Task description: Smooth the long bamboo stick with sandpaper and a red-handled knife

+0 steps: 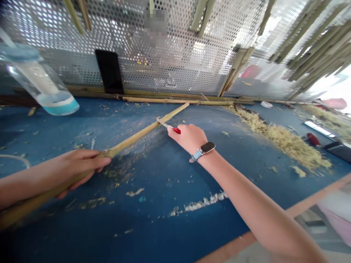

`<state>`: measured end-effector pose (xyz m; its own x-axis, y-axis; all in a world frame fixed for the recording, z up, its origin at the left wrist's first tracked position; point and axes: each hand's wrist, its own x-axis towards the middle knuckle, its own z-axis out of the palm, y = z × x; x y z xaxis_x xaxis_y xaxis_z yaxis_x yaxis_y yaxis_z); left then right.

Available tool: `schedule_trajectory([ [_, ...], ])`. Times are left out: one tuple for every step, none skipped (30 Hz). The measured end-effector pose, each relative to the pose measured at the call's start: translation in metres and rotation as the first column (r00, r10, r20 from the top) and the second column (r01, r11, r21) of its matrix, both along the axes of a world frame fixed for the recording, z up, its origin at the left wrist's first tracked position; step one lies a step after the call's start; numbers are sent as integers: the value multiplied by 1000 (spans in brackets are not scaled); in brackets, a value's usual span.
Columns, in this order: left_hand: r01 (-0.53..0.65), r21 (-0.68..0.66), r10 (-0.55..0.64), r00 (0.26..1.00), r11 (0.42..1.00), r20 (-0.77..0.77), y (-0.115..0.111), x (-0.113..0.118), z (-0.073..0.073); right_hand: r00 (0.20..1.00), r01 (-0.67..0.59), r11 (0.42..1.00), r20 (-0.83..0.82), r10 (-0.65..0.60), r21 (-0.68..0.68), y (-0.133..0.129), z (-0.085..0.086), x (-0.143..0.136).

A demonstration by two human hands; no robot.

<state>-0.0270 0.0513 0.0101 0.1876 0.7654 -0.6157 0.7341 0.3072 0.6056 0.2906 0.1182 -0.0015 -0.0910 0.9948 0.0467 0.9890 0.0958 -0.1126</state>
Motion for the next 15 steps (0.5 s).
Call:
schedule_trajectory([
  [-17, -27, 18, 999, 999, 34, 2, 0, 1, 999, -33, 999, -28, 32, -13, -4, 0, -6],
  [-28, -36, 30, 998, 999, 47, 2, -1, 2, 995, -82, 996, -64, 80, -35, -12, 0, -14],
  [-36, -30, 37, 998, 999, 48, 3, 0, 2, 986, -142, 988, -102, 136, -65, -22, 1, -22],
  [-43, -13, 44, 998, 999, 46, 2, 0, 2, 973, -201, 975, -132, 188, -93, -32, 1, -30],
  [-47, 5, 47, 998, 999, 51, 1, 0, 2, 963, -243, 964, -144, 226, -112, -40, 2, -36],
  [-49, 16, 47, 997, 999, 68, 1, 0, 2, 959, -262, 957, -141, 245, -121, -47, 3, -39],
  [-44, 19, 42, 995, 999, 95, 0, 0, 2, 961, -260, 958, -133, 244, -124, -50, 3, -39],
  [-36, 14, 34, 992, 999, 124, -1, 0, 2, 965, -244, 962, -127, 228, -124, -49, 4, -36],
  [-23, 1, 23, 987, 1000, 156, -1, 0, 3, 971, -217, 968, -126, 202, -122, -46, 4, -31],
  [-19, -7, 20, 982, 1000, 188, -1, 1, 4, 977, -187, 976, -128, 173, -114, -40, 4, -25],
  [-22, -11, 24, 977, 1000, 213, -1, 1, 5, 980, -162, 981, -130, 148, -105, -34, 4, -19],
  [-27, -13, 29, 973, 1000, 231, -1, 2, 6, 983, -142, 985, -129, 130, -93, -28, 3, -15],
  [-28, -14, 31, 969, 1000, 243, -2, 2, 7, 985, -129, 989, -122, 119, -78, -24, 3, -13],
  [-26, -17, 29, 969, 1000, 247, -3, 4, 8, 987, -121, 990, -114, 113, -67, -23, 3, -13],
  [-23, -14, 26, 970, 1000, 240, -4, 5, 9, 988, -118, 991, -107, 111, -61, -25, 4, -15],
])
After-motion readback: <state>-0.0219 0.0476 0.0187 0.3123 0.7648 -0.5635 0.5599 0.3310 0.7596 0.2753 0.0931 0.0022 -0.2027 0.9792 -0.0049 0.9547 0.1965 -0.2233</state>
